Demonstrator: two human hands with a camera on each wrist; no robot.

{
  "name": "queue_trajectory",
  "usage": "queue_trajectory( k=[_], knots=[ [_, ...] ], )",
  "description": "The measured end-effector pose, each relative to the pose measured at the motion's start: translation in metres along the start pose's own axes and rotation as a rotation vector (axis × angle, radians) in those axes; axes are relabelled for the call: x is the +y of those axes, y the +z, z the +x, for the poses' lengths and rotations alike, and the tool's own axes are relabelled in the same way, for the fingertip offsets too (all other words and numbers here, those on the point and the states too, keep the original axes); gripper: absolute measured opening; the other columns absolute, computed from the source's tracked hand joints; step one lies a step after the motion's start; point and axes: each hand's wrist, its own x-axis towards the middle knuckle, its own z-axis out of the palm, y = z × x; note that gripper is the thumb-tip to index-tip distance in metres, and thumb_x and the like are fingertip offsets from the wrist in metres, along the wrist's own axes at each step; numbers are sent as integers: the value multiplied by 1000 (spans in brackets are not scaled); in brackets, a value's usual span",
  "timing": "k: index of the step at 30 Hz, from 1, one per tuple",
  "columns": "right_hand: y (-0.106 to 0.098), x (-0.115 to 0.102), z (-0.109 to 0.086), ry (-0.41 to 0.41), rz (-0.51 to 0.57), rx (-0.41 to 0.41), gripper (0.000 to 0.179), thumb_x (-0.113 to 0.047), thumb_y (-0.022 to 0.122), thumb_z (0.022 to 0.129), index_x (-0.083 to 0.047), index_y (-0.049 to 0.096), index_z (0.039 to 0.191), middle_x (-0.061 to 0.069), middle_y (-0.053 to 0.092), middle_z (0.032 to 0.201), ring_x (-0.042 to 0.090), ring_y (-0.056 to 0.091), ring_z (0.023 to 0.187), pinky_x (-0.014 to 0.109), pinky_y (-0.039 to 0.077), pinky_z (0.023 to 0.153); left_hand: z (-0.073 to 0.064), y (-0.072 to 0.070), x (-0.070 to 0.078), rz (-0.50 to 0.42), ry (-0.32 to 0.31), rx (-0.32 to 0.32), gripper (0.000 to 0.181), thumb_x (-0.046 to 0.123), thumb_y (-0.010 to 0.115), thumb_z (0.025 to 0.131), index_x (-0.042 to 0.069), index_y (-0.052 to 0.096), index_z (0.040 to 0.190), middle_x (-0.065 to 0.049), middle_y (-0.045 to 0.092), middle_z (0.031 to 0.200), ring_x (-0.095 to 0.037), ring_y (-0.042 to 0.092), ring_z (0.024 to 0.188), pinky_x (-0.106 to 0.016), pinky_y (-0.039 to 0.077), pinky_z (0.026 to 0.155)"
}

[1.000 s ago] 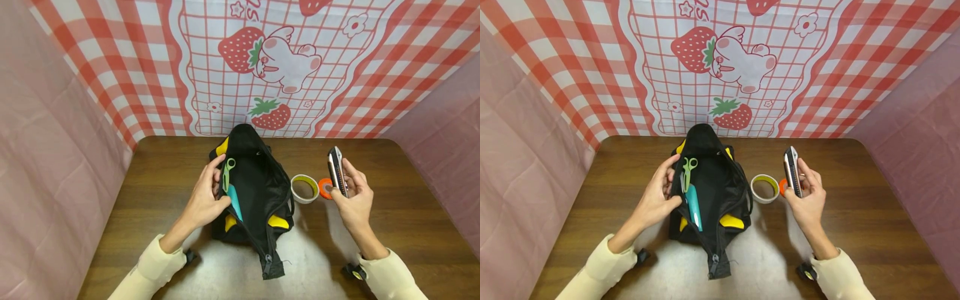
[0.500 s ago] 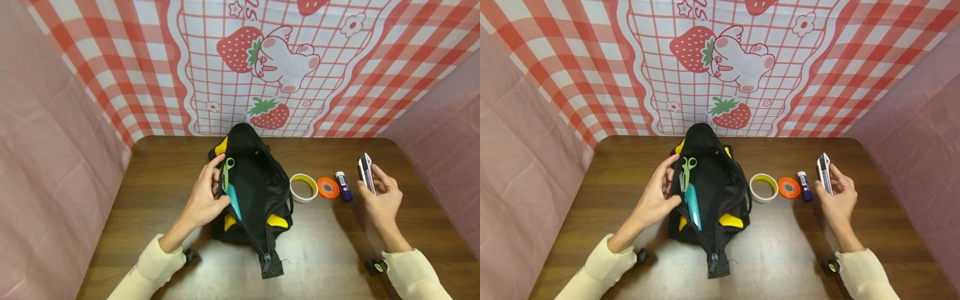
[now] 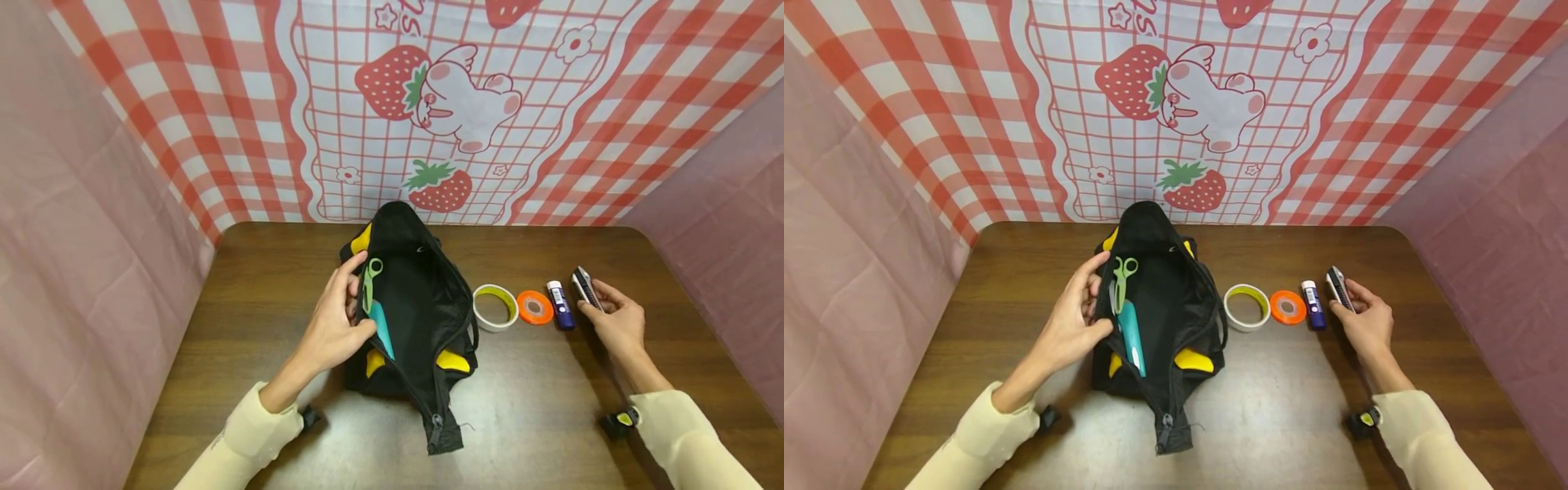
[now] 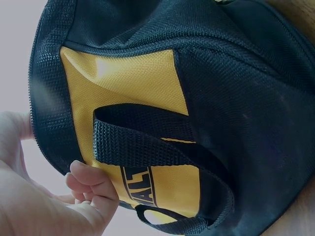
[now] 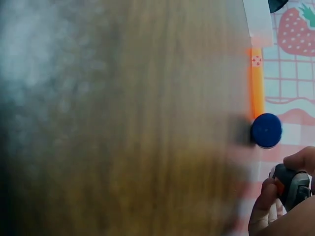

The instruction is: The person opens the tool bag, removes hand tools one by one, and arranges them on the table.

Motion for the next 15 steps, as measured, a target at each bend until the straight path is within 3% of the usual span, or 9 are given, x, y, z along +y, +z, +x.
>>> queue_trajectory(
  k=[4,8,15],
  knots=[
    [0,6,3,-46,-100,-71,61,-3,78,96,9,60,152,-33,58,88,-14,56,78,7,47,67,0,0,0,0,-2,-3,98,-5,70,77,13,42,168,-8,41,105,-20,43,76,-27,35,69],
    [1,8,6,-92,-170,-92,62,-5,78,96,8,60,153,-30,57,93,-16,55,79,6,47,69,0,1,0,2,-7,-1,98,-5,70,77,14,42,168,-8,42,105,-20,43,76,-27,36,69],
    [5,8,8,-108,-271,-61,66,-8,80,94,5,59,155,7,67,112,-14,50,80,6,43,70,0,0,-1,-2,-9,-1,97,-5,70,77,14,42,168,-9,42,105,-21,43,76,-27,35,69]
  ],
)
